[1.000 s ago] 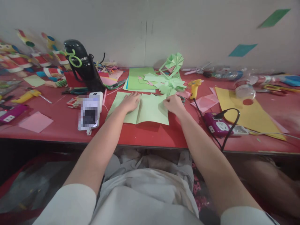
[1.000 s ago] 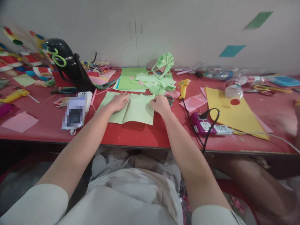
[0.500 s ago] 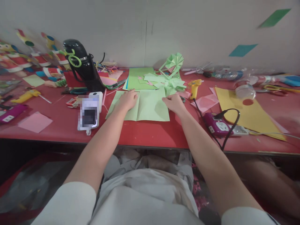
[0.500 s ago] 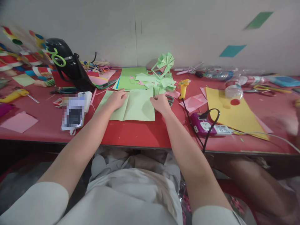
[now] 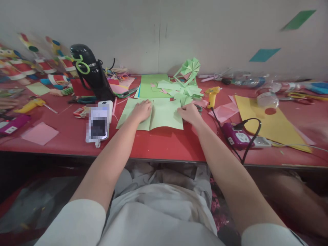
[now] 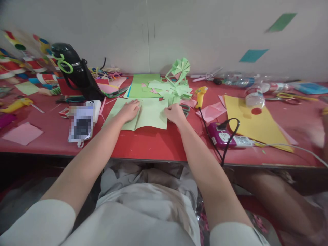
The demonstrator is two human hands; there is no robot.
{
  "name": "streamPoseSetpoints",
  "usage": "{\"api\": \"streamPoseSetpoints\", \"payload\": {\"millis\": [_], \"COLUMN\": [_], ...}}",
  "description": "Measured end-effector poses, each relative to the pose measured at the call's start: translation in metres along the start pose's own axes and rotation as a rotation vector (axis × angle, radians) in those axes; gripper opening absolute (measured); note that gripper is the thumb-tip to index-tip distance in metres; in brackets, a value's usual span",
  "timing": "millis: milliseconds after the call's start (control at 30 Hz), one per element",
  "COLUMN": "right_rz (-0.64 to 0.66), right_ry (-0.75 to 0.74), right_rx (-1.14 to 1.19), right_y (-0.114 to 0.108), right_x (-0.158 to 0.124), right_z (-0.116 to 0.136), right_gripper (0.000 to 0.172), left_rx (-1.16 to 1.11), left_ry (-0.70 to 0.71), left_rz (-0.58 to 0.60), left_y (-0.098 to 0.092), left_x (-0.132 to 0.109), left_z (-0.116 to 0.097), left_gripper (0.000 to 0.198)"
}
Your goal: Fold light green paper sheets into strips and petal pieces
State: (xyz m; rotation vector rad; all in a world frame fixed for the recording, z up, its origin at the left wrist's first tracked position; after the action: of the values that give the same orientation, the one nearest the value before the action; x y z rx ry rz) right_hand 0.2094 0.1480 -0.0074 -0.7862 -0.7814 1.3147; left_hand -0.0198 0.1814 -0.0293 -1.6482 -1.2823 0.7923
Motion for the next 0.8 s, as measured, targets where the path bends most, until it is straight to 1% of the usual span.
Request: {"api": "streamPoseSetpoints", "payload": {"millis": [133,300,433,700,800], "right_rz": [0.040,0.055,0.052,0.055,0.043], "right_ry": [0.012,0.016,0.011,0.021,0.026], "right_rx": [-0.001,-0.024,-0.035,-0.022,0.026], "right_y": [0.0011,-0.0002,-0.0008,-0.0010,-0.0025], "right_x": [-0.0011,-0.0040,-0.0045,-0.0041,-0.0034], "right_z": [0.0001,0.0029,0.0040,0.0015,-0.0006], "right_gripper": [0.037,0.036,0.036,0.031,0.033], "left_rx": [-0.007,-0.016,-0.026,-0.026,-0.022], "left_ry": [-0.005,-0.010,0.005,0.000,0.004], "left_rz": [0.010,0.010,0.002,-0.006,-0.003], "left_y": [-0.0012,-0.0013,-0.0008,-0.0011,-0.0008], "left_x": [-0.0017,-0.0022,-0.0013,-0.0010,-0.0008], "left_z": [-0.0014,-0.0008,0.0000,0.0009,0.0002], "left_gripper": [0.053,0.053,0.053,0.054,0.055]}}
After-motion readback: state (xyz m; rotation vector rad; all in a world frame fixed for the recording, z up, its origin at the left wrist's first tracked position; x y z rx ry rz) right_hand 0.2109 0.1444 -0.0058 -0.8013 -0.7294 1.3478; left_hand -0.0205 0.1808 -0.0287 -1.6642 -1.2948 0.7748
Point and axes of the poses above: each hand's wrist, its own x-axis towards the middle knuckle, its own y-axis out of the palm, z = x × y, the point moved 6 cm from there along x, towards the middle knuckle, and after that the axes turned 8 degrees about -x, right-handed, at the moved point
